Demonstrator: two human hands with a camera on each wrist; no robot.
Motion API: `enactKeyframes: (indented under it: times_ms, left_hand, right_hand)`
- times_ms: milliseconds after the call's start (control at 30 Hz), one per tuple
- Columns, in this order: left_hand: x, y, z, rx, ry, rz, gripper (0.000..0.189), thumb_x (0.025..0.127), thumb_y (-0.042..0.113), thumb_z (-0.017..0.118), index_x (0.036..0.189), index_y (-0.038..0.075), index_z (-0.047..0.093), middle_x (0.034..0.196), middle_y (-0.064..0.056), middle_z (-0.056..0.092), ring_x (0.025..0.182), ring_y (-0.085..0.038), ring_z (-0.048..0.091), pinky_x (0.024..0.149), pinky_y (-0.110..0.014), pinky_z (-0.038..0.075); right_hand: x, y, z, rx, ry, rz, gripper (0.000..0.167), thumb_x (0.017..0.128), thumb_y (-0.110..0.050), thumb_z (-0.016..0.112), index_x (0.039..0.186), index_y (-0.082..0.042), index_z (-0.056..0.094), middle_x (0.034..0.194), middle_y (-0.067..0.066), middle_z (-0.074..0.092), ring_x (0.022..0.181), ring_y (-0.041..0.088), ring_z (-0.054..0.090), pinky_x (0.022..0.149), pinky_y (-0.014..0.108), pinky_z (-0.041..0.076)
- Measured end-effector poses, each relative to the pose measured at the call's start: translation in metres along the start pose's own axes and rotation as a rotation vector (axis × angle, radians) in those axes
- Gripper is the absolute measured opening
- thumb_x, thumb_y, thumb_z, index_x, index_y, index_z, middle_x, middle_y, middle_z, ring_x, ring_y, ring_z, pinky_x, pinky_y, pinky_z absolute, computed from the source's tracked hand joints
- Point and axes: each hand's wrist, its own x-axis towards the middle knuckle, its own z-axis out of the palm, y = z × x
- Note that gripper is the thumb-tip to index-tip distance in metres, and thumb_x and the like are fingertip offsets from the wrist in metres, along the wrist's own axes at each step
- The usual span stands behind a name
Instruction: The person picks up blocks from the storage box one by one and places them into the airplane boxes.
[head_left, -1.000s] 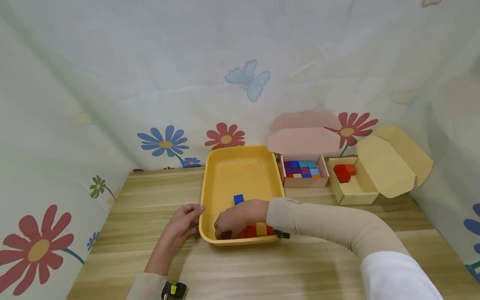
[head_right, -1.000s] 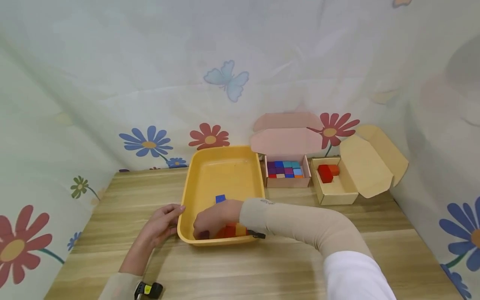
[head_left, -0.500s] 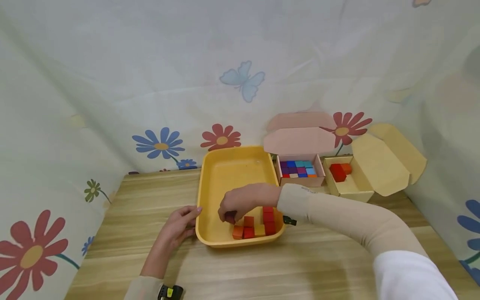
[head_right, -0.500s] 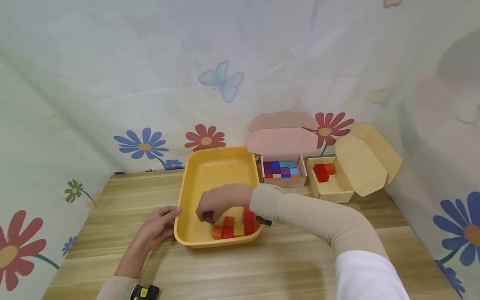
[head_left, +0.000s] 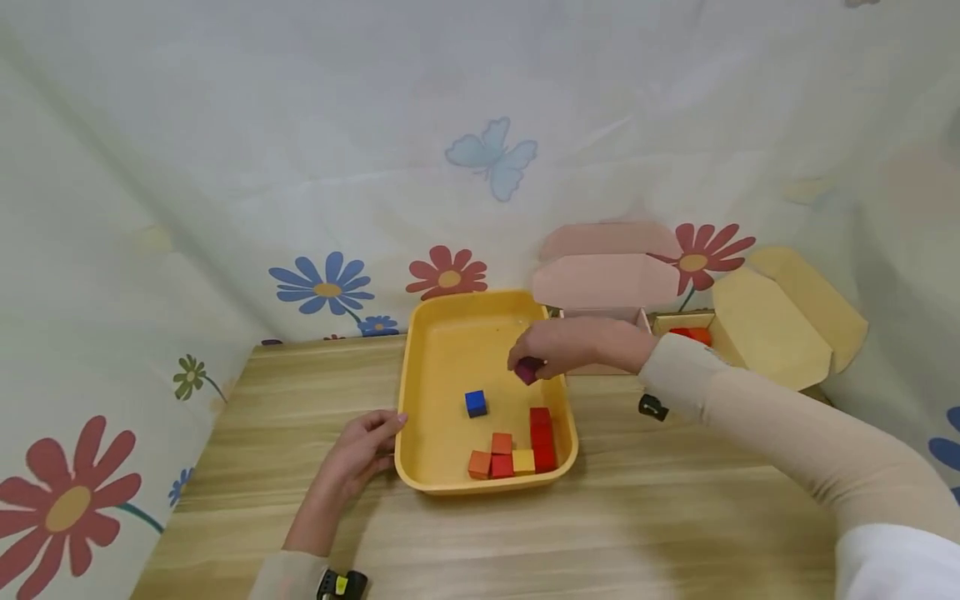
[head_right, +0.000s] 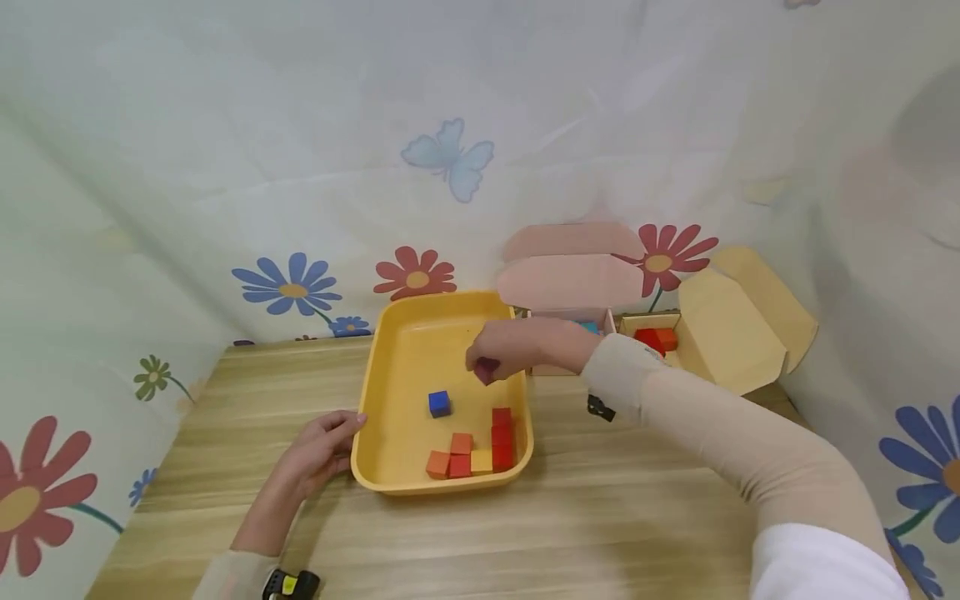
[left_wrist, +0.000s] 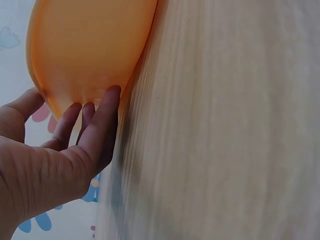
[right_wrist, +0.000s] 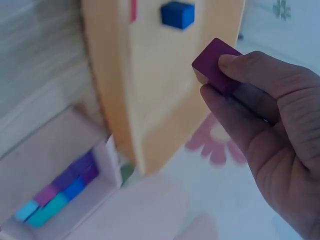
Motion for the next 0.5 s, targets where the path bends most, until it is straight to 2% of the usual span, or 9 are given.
enactKeyframes:
  times_ms: [167,233,300,500]
  left_hand:
    - [0.002,0.002,-0.002,0.014,0.003,-0.012,0.051,0.095,0.033,0.074,0.125,-0.005,0.058,0.113,-0.014,0.063,0.093,-0.025,0.068,0.077,-0.039,0.06]
    - [0.003,0.0,-0.001,0.007,0.007,-0.019,0.049,0.095,0.032,0.075,0.124,-0.005,0.058,0.112,-0.014,0.063,0.092,-0.025,0.068,0.076,-0.04,0.06]
    - [0.003,-0.001,0.0,0.014,0.004,-0.019,0.049,0.095,0.032,0.074,0.124,-0.004,0.058,0.112,-0.014,0.063,0.093,-0.024,0.068,0.077,-0.039,0.06]
    - [0.004,0.0,0.001,0.007,-0.004,-0.009,0.048,0.096,0.032,0.073,0.124,-0.004,0.058,0.11,-0.013,0.064,0.092,-0.024,0.068,0.076,-0.039,0.06]
  right_hand:
    - [-0.04,0.027,0.003,0.0,0.171,0.053,0.006,0.09,-0.01,0.076,0.095,-0.012,0.073,0.079,-0.007,0.063,0.07,0.007,0.051,0.068,0.023,0.047]
    - [-0.057,0.037,0.004,0.006,0.204,0.083,0.006,0.088,-0.009,0.077,0.089,-0.012,0.072,0.074,-0.007,0.061,0.067,0.007,0.05,0.065,0.024,0.045]
    - [-0.076,0.046,0.005,0.003,0.209,0.146,0.007,0.087,-0.009,0.079,0.089,-0.01,0.072,0.075,-0.006,0.062,0.068,0.009,0.05,0.065,0.026,0.047]
    - [-0.125,0.071,0.007,0.082,0.161,0.433,0.017,0.087,-0.013,0.081,0.099,-0.005,0.075,0.084,-0.001,0.069,0.076,0.015,0.057,0.075,0.035,0.057]
